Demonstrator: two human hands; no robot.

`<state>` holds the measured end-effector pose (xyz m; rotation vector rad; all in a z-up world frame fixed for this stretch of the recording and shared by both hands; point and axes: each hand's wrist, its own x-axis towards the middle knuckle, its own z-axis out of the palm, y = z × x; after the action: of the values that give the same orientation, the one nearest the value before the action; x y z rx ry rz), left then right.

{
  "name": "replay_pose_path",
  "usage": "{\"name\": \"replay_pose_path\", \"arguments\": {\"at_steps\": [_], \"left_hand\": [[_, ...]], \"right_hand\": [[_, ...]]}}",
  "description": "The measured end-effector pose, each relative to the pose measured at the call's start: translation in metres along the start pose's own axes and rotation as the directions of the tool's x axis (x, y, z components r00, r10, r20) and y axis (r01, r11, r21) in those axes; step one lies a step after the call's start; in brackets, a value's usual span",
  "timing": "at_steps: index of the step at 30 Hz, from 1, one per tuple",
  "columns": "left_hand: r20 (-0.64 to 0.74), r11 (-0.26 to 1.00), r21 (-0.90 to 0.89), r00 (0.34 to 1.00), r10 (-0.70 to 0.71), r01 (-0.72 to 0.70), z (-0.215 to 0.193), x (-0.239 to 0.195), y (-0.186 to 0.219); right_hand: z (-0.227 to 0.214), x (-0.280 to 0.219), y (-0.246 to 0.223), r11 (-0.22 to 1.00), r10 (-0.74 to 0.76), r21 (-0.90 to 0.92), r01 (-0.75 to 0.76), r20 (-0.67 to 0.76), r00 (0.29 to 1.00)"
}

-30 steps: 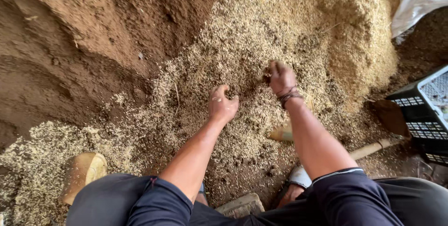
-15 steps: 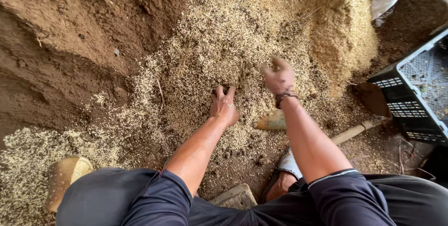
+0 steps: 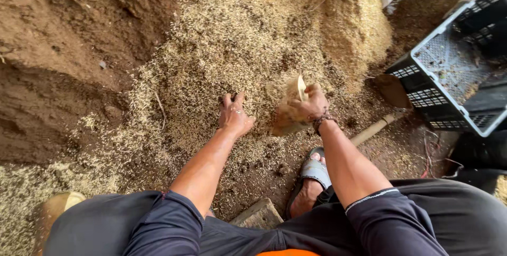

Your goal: The person uses a scoop and hands to sift and mix a large pile of grain or sawdust-like material. They repeatedly scoop material from the pile and toss it back, then use both hands to turn and aerate the material.

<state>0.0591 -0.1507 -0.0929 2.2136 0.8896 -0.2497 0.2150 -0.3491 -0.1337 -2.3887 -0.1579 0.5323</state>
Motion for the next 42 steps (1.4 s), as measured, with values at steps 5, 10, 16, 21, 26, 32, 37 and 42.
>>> {"name": "replay_pose_path", "arguments": {"at_steps": [5,10,16,21,26,32,37,42], "left_hand": [[-0.009,1.0,0.008,1.0,-0.009,0.009,0.001,-0.005,0.0],[-0.035,0.99,0.128,0.997,0.063,-0.058,-0.001,-0.023,0.006],[-0.024,0.983,0.121,0.989,0.143,-0.139,0.014,-0.027,0.013],[-0.09,0.945,0.082,0.942,0.323,-0.316,0.031,-0.022,0.021],[0.052,0.977,-0.036,0.976,0.212,-0.21,0.042,-0.018,0.03],[0.256,0.98,-0.189,0.961,0.103,-0.055,0.042,-0.005,0.035],[0.243,0.975,-0.219,0.965,0.095,-0.041,0.037,-0.004,0.03],[0.235,0.983,-0.183,0.972,0.019,0.025,0.026,-0.007,0.016]], "right_hand": [[-0.065,0.007,-0.019,0.997,-0.052,0.044,0.062,-0.193,0.98],[-0.138,0.013,-0.017,0.566,0.518,0.803,-0.184,-0.173,0.837],[-0.153,0.035,0.028,0.273,0.591,0.948,-0.163,-0.032,0.806],[-0.104,0.058,0.113,0.795,0.601,0.286,-0.534,-0.261,0.755],[-0.019,0.033,0.149,0.79,0.542,-0.194,-0.582,-0.221,0.81],[0.004,0.025,0.082,0.959,0.274,-0.033,-0.282,-0.147,0.95],[-0.02,0.034,0.075,0.921,0.377,-0.019,-0.389,-0.211,0.902],[-0.005,0.035,0.085,0.896,0.403,-0.144,-0.421,-0.141,0.904]]}}
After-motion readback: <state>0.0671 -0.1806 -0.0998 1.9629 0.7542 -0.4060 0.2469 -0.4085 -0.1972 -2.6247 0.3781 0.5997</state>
